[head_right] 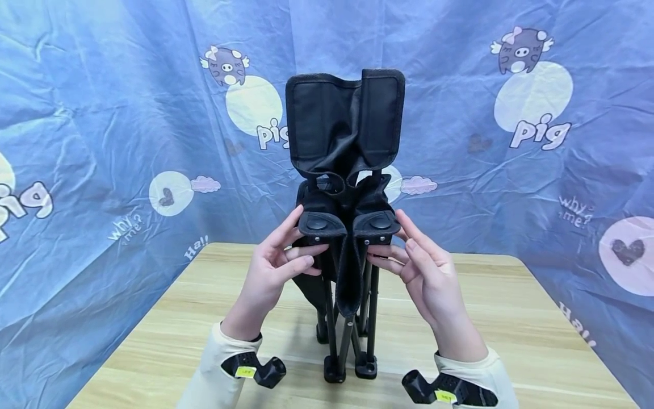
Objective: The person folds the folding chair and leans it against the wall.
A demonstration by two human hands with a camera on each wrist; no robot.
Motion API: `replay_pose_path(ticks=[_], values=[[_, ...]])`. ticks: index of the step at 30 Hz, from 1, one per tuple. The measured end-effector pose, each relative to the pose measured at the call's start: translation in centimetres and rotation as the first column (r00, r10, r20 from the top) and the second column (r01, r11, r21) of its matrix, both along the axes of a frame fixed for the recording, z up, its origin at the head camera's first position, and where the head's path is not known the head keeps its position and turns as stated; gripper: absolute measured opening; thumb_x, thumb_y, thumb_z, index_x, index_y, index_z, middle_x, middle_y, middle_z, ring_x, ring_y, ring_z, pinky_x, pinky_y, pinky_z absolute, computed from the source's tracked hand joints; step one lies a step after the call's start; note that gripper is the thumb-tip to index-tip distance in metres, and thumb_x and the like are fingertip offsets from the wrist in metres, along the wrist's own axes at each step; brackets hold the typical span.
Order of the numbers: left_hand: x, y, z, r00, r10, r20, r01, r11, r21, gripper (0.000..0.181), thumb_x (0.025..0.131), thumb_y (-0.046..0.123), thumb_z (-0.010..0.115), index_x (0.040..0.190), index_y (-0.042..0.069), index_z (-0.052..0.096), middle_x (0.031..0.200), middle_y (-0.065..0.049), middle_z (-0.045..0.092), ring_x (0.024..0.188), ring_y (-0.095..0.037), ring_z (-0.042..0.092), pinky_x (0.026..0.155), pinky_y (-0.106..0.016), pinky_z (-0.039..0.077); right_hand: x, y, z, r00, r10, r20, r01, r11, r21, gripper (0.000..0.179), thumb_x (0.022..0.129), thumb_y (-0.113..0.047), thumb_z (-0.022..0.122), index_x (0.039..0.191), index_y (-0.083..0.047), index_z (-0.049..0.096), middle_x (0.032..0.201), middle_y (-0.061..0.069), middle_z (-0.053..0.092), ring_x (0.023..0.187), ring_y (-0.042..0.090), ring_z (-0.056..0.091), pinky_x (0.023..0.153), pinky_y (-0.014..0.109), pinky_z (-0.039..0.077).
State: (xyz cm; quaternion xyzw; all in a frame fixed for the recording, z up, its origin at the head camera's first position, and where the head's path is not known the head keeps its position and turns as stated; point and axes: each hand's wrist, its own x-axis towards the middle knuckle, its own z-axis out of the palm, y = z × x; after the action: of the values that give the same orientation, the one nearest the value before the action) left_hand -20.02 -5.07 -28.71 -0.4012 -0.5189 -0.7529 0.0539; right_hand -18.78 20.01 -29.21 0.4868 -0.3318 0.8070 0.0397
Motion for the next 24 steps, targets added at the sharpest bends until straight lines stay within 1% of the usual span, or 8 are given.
replay_pose_path(ticks=[3,6,9,11,15,17,20,24], values=[[0.2,-0.3,-0.4,0.999,0.012,-0.036,-0.011,0.999,0.031,0.077,0.089,0.008,0.072,0.154,0.002,0.031,0.141,-0.021,0.052,0.107,-0.020,0.068,0.075,-0.034,0.063,-0.1,0.4,-0.4,1.000,0.017,-0.026,-0.017,1.000,-0.001,0.049,0.106,0.004,0.019,0.152,0.002,0.035,0.143,0.019,0.051,0.118,0.043,0.059,0.103,0.053,0.049],[0.5,-0.5,-1.0,0.997,0.043,-0.065,-0.038,0.997,0.073,0.074,0.090,0.012,0.073,0.153,0.004,0.035,0.141,-0.013,0.053,0.106,-0.021,0.069,0.075,-0.035,0.063,-0.2,0.9,-0.9,0.999,0.023,-0.045,-0.023,1.000,-0.012,0.049,0.105,0.006,0.018,0.152,0.003,0.033,0.142,0.019,0.052,0.120,0.044,0.057,0.102,0.053,0.049],[0.5,-0.7,-1.6,0.992,0.088,-0.086,-0.079,0.991,0.107,0.066,0.091,0.009,0.070,0.150,0.005,0.041,0.138,-0.007,0.057,0.103,-0.021,0.069,0.074,-0.034,0.063,-0.2,1.4,-1.4,0.999,-0.002,-0.050,0.002,1.000,-0.008,0.049,0.104,0.008,0.019,0.151,0.005,0.033,0.141,0.021,0.052,0.120,0.042,0.058,0.100,0.051,0.051],[0.4,-0.8,-1.9,0.987,0.121,-0.105,-0.108,0.986,0.123,0.061,0.091,0.004,0.067,0.148,0.008,0.046,0.135,-0.005,0.059,0.101,-0.020,0.070,0.071,-0.033,0.063,-0.1,1.8,-1.8,0.998,-0.032,-0.053,0.032,0.999,0.003,0.049,0.103,0.010,0.019,0.151,0.006,0.032,0.141,0.023,0.051,0.119,0.041,0.059,0.098,0.050,0.053],[0.3,-1.1,-2.8,0.977,0.174,-0.123,-0.153,0.975,0.162,0.052,0.091,0.001,0.065,0.140,0.018,0.054,0.127,-0.003,0.063,0.096,-0.017,0.070,0.067,-0.028,0.062,0.1,2.3,-2.6,0.997,-0.078,-0.029,0.078,0.997,0.018,0.050,0.102,0.014,0.021,0.150,0.008,0.033,0.137,0.026,0.053,0.114,0.040,0.062,0.094,0.049,0.056],[0.3,-1.3,-3.4,0.974,0.187,-0.125,-0.162,0.969,0.187,0.050,0.091,0.000,0.065,0.137,0.019,0.056,0.123,-0.003,0.064,0.093,-0.015,0.070,0.065,-0.025,0.061,0.2,2.5,-3.0,0.996,-0.093,-0.005,0.093,0.995,0.022,0.051,0.101,0.016,0.021,0.149,0.008,0.033,0.133,0.026,0.056,0.110,0.039,0.064,0.092,0.048,0.057],[0.3,-1.4,-4.3,0.970,0.202,-0.133,-0.169,0.960,0.224,0.048,0.091,-0.005,0.063,0.133,0.017,0.058,0.116,-0.002,0.064,0.089,-0.013,0.070,0.062,-0.021,0.060,0.3,2.8,-3.8,0.992,-0.119,0.028,0.118,0.992,0.046,0.054,0.099,0.018,0.021,0.150,0.006,0.033,0.129,0.024,0.058,0.106,0.037,0.066,0.088,0.046,0.059],[0.3,-1.4,-5.8,0.968,0.222,-0.120,-0.186,0.949,0.253,0.046,0.090,-0.008,0.061,0.129,0.015,0.059,0.112,-0.001,0.064,0.084,-0.011,0.069,0.059,-0.019,0.058,0.4,3.1,-5.0,0.986,-0.155,0.059,0.149,0.984,0.093,0.054,0.100,0.018,0.022,0.151,0.005,0.031,0.128,0.021,0.059,0.104,0.035,0.067,0.086,0.044,0.060]])
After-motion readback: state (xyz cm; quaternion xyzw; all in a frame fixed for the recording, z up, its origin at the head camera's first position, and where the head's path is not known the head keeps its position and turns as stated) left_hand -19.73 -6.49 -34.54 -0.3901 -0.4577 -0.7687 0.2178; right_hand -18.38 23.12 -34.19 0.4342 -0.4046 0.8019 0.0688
